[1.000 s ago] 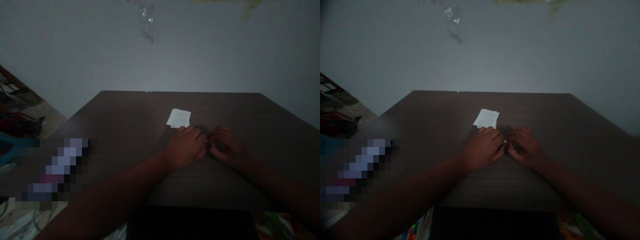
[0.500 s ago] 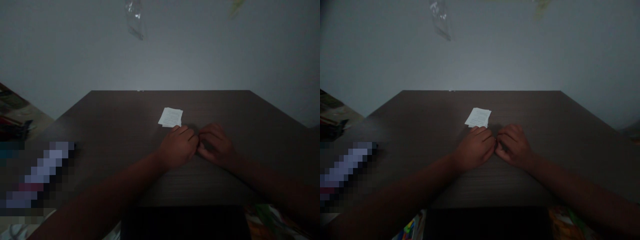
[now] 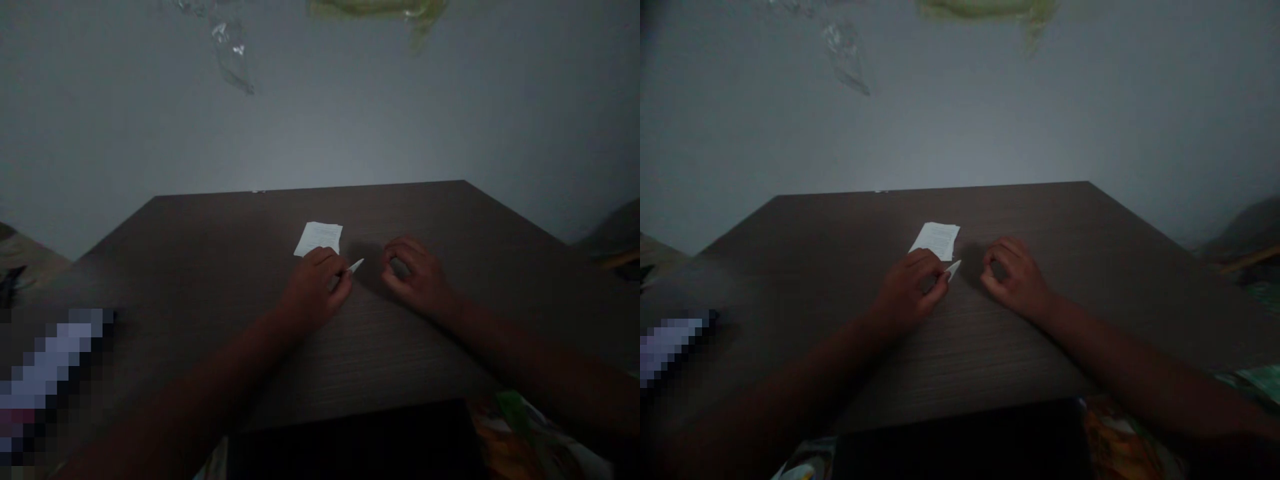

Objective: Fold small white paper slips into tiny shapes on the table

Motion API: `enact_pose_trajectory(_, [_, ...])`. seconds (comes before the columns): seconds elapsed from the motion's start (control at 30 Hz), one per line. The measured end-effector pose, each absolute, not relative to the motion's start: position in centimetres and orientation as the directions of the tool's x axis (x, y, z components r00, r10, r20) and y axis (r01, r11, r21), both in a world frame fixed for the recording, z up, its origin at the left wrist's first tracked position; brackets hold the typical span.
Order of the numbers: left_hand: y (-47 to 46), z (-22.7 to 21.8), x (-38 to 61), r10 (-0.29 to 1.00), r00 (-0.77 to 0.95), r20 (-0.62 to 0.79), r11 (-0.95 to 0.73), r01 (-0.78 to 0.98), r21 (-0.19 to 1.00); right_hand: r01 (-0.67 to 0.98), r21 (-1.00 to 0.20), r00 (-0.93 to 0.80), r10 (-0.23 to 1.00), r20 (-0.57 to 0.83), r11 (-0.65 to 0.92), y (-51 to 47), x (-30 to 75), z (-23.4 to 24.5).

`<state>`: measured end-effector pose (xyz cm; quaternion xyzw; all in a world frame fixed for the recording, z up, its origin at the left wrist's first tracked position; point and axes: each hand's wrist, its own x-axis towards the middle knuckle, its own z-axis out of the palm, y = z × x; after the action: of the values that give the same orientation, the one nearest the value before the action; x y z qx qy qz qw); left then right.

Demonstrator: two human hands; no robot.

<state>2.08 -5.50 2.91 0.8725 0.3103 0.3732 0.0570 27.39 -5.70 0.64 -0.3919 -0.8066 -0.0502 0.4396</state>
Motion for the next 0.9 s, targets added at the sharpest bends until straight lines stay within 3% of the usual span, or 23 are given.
enact_pose_trajectory(0.13, [-5.5, 2.4, 2.5, 0.806, 0.394, 0.442, -0.582, 0.393, 0.712, 0.604, -0.25, -0.365, 0.542, 0.757, 0.757, -6.3, 26.6, 0.7])
enact_pose_trajectory(0.27, [-5.2, 1.4, 3.1, 0.908, 0.345, 0.236, -0.33, 0.245, 0.912, 0.563, -0.269, -0.425, 0.552, 0.717, 0.782, -6.6, 26.1, 0.6])
enact_pose_trajectory(0.47, [-4.4, 0.4, 3.3, 0.933, 0.325, 0.157, -0.206, 0.12, 0.971, 0.534, -0.346, -0.447, 0.605, 0.659, 0.772, -6.6, 25.9, 0.2])
enact_pose_trajectory(0.7, [-4.0, -0.2, 2.9, 0.951, 0.268, 0.154, -0.185, 0.093, 0.978, 0.485, -0.621, -0.405, 0.788, 0.464, 0.616, -6.8, 25.5, 0.2])
enact_pose_trajectory(0.9, [-3.7, -0.4, 2.9, 0.966, 0.23, 0.116, -0.141, 0.095, 0.985, 0.415, -0.753, -0.371, 0.85, 0.373, 0.511, -6.4, 25.5, 0.0])
